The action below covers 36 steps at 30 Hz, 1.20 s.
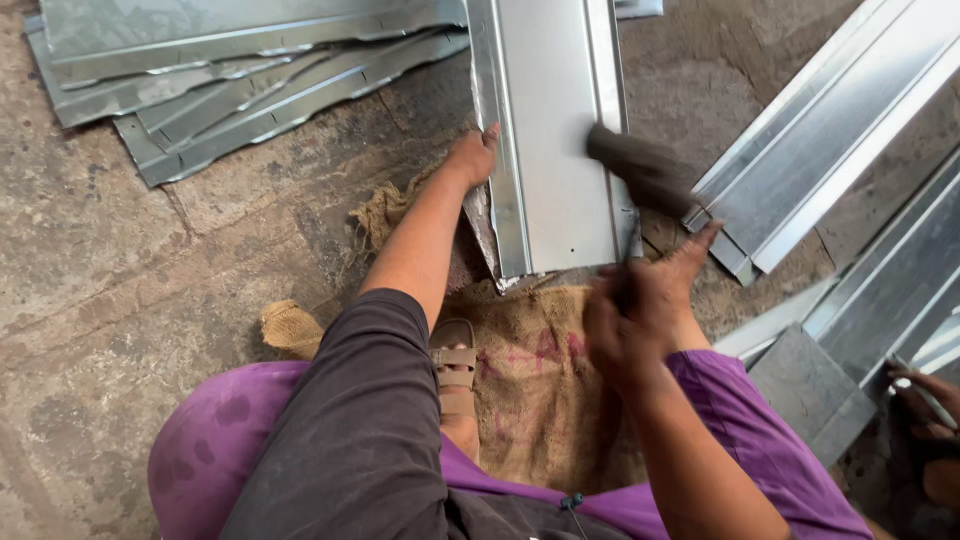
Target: The person sits on the floor and uses a hammer to strike a metal sheet placed on a burlap sack. They repeatedly adjust the sheet's position and hammer along its length, working on multiple sheets from a nearby stack.
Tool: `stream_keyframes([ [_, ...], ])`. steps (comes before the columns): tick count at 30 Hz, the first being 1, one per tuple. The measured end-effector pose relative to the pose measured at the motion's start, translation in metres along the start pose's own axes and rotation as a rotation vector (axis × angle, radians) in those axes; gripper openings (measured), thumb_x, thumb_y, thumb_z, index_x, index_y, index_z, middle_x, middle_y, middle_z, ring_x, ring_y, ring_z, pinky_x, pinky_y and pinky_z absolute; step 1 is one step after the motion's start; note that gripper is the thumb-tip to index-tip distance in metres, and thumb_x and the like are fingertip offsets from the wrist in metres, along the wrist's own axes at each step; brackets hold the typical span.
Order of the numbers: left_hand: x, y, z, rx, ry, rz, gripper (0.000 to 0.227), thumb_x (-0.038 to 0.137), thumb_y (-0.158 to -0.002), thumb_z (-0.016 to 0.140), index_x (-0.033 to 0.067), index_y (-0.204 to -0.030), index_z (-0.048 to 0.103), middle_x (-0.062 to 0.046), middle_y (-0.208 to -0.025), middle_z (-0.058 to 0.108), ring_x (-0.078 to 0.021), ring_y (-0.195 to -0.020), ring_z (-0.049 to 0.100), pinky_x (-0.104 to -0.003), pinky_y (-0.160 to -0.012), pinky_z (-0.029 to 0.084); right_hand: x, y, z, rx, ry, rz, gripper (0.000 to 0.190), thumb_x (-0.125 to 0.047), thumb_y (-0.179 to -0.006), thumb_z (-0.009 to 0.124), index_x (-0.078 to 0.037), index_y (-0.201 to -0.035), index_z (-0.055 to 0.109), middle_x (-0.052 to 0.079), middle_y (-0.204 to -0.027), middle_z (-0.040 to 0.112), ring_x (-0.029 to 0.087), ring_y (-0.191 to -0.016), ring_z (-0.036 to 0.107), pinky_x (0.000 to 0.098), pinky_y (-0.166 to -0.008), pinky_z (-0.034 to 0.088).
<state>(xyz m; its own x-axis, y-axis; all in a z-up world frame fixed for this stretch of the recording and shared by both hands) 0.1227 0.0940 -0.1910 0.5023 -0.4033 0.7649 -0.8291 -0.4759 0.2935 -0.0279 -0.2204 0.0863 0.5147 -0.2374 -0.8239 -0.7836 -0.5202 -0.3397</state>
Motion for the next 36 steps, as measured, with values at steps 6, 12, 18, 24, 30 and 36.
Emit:
stream_keyframes([
  [6, 0.003, 0.008, -0.001, -0.042, 0.042, -0.031, 0.074, 0.06, -0.103, 0.031, -0.0046, -0.117, 0.066, -0.034, -0.123, 0.065, -0.0501, -0.118, 0.061, -0.052, -0.103, 0.05, 0.009, 0.009, 0.009, 0.249, -0.302, -0.35, 0.021, -0.011, -0.102, 0.06, -0.009, -0.123, 0.058, 0.014, -0.078, 0.067, 0.02, -0.062, 0.063, 0.0372, -0.059, 0.052],
  [12, 0.009, 0.007, -0.008, -0.041, -0.018, -0.026, 0.076, 0.06, -0.108, 0.03, -0.0067, -0.119, 0.065, -0.037, -0.123, 0.063, -0.0528, -0.119, 0.059, -0.053, -0.105, 0.049, 0.044, 0.009, 0.051, -0.356, 0.407, 0.325, 0.025, -0.012, -0.095, 0.062, -0.006, -0.119, 0.057, 0.021, -0.075, 0.068, 0.028, -0.063, 0.065, 0.0435, -0.06, 0.053],
  [18, 0.012, 0.004, -0.008, 0.015, -0.031, 0.042, 0.072, 0.058, -0.104, 0.032, -0.005, -0.118, 0.065, -0.036, -0.12, 0.063, -0.0529, -0.116, 0.059, -0.055, -0.102, 0.048, -0.021, -0.004, -0.002, 0.133, -0.444, -0.01, 0.015, -0.008, -0.105, 0.057, -0.01, -0.117, 0.049, 0.004, -0.073, 0.054, 0.015, -0.055, 0.052, 0.0271, -0.05, 0.05],
  [24, 0.004, 0.001, -0.002, 0.004, 0.029, 0.04, 0.072, 0.058, -0.103, 0.032, -0.0046, -0.119, 0.064, -0.034, -0.122, 0.063, -0.0511, -0.117, 0.059, -0.054, -0.101, 0.048, 0.031, 0.007, 0.037, 0.108, 0.04, -0.212, 0.024, -0.011, -0.098, 0.065, -0.007, -0.119, 0.055, 0.011, -0.073, 0.06, 0.029, -0.064, 0.062, 0.033, -0.056, 0.05],
  [30, 0.003, -0.007, -0.002, -0.054, -0.024, -0.013, 0.079, 0.062, -0.104, 0.032, -0.0064, -0.115, 0.069, -0.035, -0.122, 0.066, -0.0499, -0.121, 0.06, -0.051, -0.107, 0.049, 0.053, 0.01, 0.043, -0.241, 0.334, 0.399, 0.028, -0.016, -0.094, 0.068, -0.006, -0.12, 0.061, 0.016, -0.069, 0.064, 0.025, -0.054, 0.063, 0.0372, -0.056, 0.048],
  [36, 0.018, 0.018, -0.016, -0.045, 0.063, 0.001, 0.076, 0.06, -0.102, 0.033, -0.0052, -0.118, 0.067, -0.035, -0.123, 0.063, -0.0514, -0.119, 0.059, -0.053, -0.104, 0.048, -0.007, 0.01, 0.005, 0.139, -0.392, -0.126, 0.016, -0.007, -0.105, 0.057, -0.013, -0.12, 0.059, 0.002, -0.074, 0.056, 0.007, -0.053, 0.05, 0.0219, -0.043, 0.04],
])
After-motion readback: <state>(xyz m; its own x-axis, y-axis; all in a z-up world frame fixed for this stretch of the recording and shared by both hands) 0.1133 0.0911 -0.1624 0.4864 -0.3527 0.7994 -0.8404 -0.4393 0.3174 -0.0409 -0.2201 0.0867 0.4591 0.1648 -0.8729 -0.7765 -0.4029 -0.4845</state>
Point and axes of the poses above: each hand's wrist, its own y-axis away from the middle knuckle, its own z-axis out of the palm, x = y × z, the point moved 4 cm from there along -y, towards the middle knuckle
